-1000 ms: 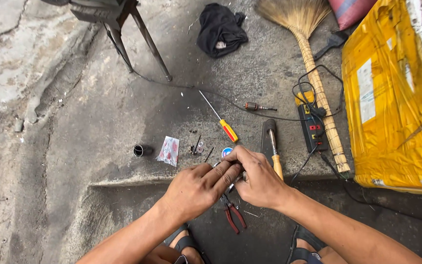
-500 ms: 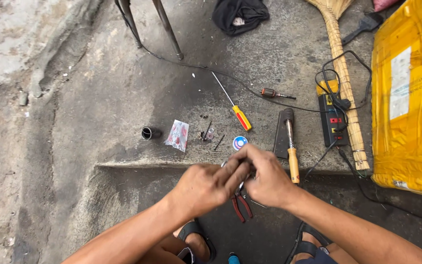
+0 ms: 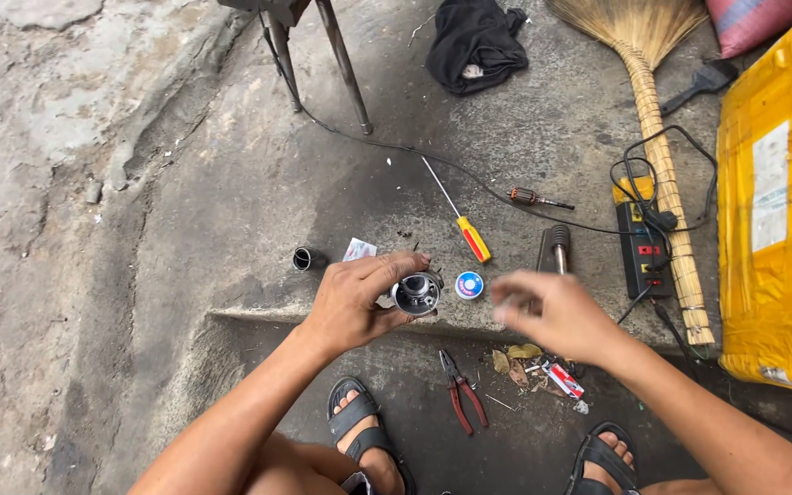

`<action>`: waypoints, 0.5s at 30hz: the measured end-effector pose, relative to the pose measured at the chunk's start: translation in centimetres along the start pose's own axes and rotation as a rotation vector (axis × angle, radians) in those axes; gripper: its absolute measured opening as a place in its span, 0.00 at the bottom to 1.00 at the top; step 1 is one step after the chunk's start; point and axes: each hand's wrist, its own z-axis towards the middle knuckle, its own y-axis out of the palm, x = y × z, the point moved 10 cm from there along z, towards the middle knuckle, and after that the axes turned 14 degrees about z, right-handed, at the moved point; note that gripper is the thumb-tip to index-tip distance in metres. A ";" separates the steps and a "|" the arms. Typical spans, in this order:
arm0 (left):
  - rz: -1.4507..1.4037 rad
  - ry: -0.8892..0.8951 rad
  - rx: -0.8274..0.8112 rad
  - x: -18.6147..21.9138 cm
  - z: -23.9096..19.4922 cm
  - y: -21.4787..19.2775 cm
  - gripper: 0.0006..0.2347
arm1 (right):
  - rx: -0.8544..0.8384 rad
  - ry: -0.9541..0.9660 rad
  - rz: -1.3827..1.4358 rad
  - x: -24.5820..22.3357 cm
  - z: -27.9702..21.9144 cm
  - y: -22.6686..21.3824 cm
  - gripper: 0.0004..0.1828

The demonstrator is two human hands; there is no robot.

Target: The person sits on concrete steps assembling a small cylindrical motor component. They pick up small screws from the ground, insert them into the housing, and use a screwdriver to tighten them, working on the part by hand throughout.

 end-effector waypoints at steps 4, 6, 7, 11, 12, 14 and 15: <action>-0.025 -0.363 -0.255 -3.4 -2.6 -2.2 0.25 | -0.640 0.307 -0.483 2.3 -4.2 6.7 0.32; -0.104 -0.682 -0.304 -8.7 -11.4 -2.5 0.25 | -0.774 0.308 -0.532 3.1 -5.8 7.2 0.35; -0.179 -0.999 -0.346 -12.1 -17.2 -2.2 0.25 | -0.907 0.305 -0.579 3.7 -7.1 7.6 0.37; -0.208 -1.030 -0.365 -16.2 -31.7 -2.4 0.25 | -0.822 0.354 -0.570 3.3 -6.4 5.5 0.34; -0.216 -1.037 -0.380 -16.7 -35.0 -2.5 0.25 | -0.756 0.292 -0.563 3.2 -5.7 4.9 0.34; -0.231 -1.047 -0.412 -17.3 -41.5 -3.2 0.26 | -0.675 0.252 -0.544 3.9 -4.7 4.0 0.34; -0.238 -1.051 -0.428 -17.3 -44.7 -3.7 0.26 | -0.655 0.256 -0.549 4.6 -4.3 3.8 0.34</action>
